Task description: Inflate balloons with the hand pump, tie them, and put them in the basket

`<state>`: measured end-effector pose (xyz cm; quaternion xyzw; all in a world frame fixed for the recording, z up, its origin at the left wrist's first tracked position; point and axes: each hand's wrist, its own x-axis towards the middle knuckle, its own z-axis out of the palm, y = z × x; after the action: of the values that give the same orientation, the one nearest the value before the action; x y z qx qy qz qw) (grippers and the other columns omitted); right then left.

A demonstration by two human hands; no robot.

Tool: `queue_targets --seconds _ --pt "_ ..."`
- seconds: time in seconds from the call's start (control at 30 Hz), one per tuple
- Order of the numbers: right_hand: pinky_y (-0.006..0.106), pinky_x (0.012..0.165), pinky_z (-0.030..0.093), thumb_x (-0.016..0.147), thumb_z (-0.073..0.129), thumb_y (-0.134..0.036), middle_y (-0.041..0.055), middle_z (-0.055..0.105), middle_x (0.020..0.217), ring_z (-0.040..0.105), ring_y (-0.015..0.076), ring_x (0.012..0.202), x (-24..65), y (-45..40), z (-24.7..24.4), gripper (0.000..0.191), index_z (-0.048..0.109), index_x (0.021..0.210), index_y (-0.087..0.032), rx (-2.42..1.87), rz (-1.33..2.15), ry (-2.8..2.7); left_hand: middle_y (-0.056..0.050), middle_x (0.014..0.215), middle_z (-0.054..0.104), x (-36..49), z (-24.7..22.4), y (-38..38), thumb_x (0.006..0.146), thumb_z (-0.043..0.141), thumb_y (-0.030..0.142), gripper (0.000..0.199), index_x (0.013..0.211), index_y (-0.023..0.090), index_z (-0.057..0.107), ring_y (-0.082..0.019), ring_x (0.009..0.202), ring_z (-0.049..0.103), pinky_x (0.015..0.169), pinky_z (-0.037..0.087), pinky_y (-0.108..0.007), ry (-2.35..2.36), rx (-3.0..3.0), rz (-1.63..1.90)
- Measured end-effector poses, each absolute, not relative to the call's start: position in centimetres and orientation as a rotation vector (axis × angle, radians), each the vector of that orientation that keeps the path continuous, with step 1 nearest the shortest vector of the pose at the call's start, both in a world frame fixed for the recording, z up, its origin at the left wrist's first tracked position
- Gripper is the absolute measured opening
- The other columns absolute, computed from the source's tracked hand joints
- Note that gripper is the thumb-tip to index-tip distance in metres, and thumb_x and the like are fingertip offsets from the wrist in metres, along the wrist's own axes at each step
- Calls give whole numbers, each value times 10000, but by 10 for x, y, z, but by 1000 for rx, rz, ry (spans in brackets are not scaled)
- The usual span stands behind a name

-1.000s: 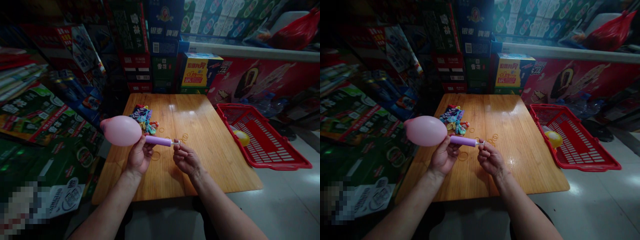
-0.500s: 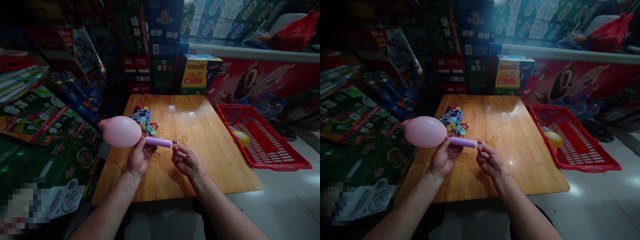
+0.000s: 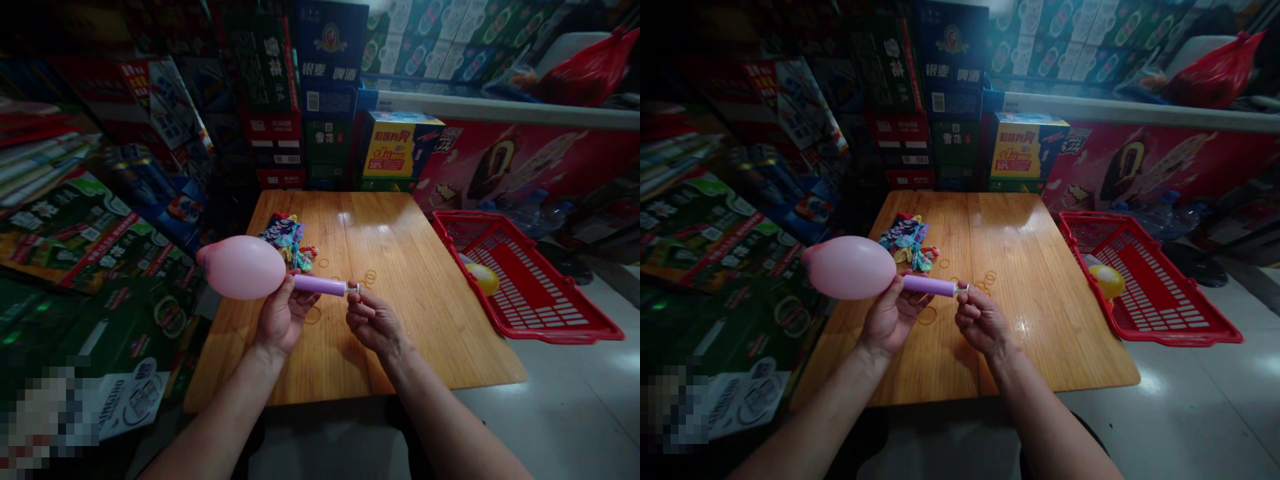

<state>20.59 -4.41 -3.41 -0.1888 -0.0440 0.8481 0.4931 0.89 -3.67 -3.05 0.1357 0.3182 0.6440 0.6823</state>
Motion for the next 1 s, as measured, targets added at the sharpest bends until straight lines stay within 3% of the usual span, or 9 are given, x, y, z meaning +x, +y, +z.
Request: queue_targets --seconds 0.2,0.4,0.67,1.0 --pt "110 417 361 973 540 -118 -34 652 722 390 -9 400 222 -39 -28 106 631 1023 -139 -410 1981 -98 -83 1048 755 -10 -26 -26 827 764 346 297 1073 209 672 -236 989 717 903 557 -430 723 299 1607" --pt "109 429 372 938 614 -131 -32 652 746 417 -10 422 194 -47 -32 117 636 1052 -139 -415 2042 -49 -90 1113 742 23 -31 -43 838 753 381 318 1102 226 668 -241 1038 701 927 539 -447 698 314 1473" --pt "96 416 368 984 501 -104 -34 652 730 376 -20 380 226 -38 -29 151 638 1035 -140 -409 2018 -67 -84 1046 756 -5 -23 -26 841 748 346 265 1055 204 683 -234 994 713 917 543 -434 711 326 1544" --pt "109 426 358 929 630 -150 -40 646 708 368 -9 399 197 -46 -31 76 626 1005 -144 -487 2062 -112 -84 1068 751 15 -30 -37 829 761 349 290 1070 210 679 -234 1009 707 918 538 -424 704 313 1467"
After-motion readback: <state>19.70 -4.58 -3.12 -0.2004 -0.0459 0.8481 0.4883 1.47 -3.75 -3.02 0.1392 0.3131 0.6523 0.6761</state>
